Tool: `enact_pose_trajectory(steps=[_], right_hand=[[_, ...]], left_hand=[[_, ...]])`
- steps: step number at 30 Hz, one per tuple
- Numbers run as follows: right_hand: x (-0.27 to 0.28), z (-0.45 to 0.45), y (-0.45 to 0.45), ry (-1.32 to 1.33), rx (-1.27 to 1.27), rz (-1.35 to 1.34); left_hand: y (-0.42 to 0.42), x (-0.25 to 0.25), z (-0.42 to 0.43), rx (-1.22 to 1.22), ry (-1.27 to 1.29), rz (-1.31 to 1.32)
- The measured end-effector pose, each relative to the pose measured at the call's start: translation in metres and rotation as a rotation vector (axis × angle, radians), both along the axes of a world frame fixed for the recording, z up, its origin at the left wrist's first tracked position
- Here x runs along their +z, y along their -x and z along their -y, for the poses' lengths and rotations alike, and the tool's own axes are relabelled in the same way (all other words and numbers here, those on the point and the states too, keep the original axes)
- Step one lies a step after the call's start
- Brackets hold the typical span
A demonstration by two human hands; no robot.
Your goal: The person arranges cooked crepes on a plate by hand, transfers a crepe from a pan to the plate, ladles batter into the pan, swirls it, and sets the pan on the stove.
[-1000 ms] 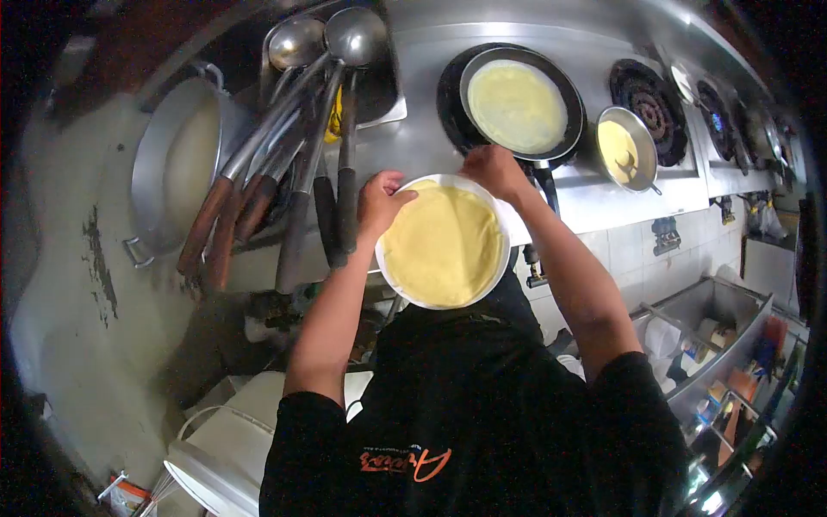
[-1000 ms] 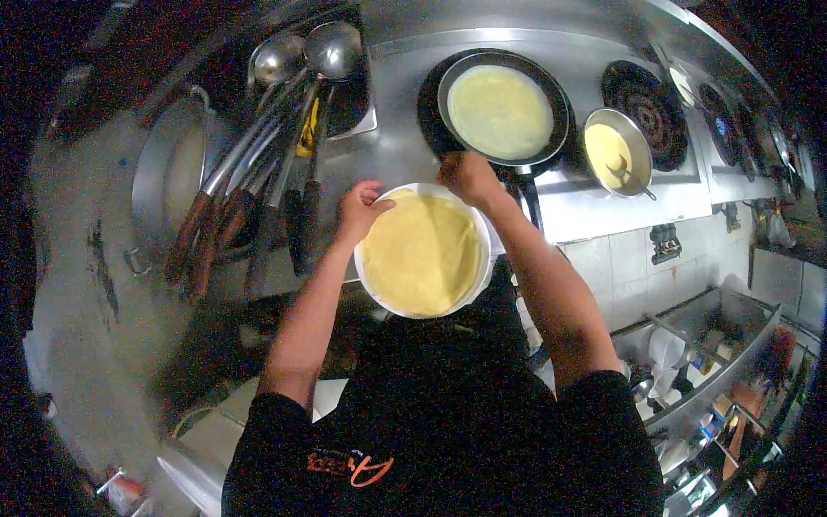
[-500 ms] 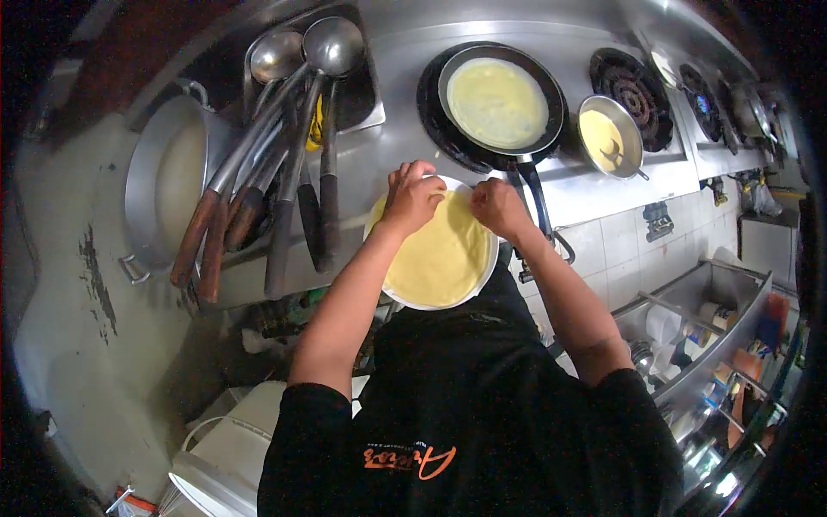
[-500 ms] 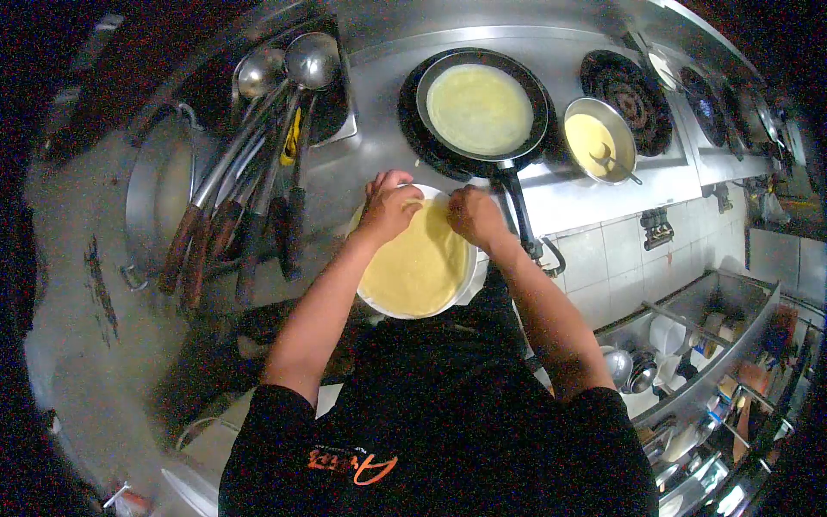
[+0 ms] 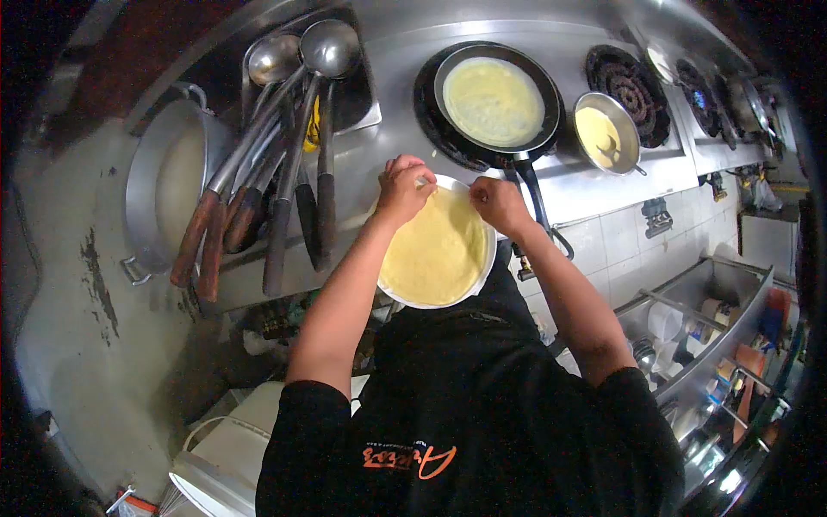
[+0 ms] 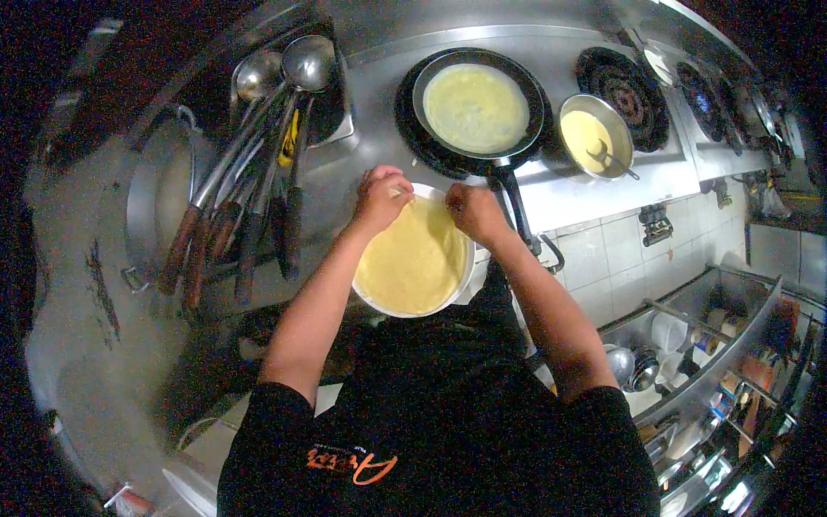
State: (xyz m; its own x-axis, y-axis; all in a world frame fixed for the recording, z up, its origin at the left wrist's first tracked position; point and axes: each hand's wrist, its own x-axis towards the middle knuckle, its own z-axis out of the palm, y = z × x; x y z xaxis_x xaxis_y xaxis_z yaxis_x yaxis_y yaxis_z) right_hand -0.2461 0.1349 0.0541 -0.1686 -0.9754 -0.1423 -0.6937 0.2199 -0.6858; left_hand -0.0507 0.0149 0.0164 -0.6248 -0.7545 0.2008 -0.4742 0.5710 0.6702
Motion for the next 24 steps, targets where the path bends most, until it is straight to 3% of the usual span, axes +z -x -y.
enact_pose_trajectory(steps=[4,7,9,13,19,24], right_hand=[[-0.009,0.001,0.003,0.040,-0.018,-0.062],[-0.001,-0.004,0.007,0.003,-0.052,-0.006],[0.014,-0.010,0.007,-0.139,-0.117,0.079],[0.018,-0.035,0.004,-0.147,-0.162,0.082],[-0.006,-0.055,-0.002,-0.230,-0.197,0.091],[-0.015,-0.065,0.003,-0.242,-0.231,0.207]], left_hand=[[0.007,-0.008,0.010,0.061,-0.091,0.065],[0.003,-0.011,0.024,0.075,-0.304,0.191],[-0.001,-0.015,0.031,0.064,-0.413,0.155],[-0.004,-0.029,0.038,0.122,-0.595,-0.001],[-0.007,-0.023,0.016,0.119,-0.135,0.071],[-0.019,-0.036,0.027,0.220,-0.410,-0.037]])
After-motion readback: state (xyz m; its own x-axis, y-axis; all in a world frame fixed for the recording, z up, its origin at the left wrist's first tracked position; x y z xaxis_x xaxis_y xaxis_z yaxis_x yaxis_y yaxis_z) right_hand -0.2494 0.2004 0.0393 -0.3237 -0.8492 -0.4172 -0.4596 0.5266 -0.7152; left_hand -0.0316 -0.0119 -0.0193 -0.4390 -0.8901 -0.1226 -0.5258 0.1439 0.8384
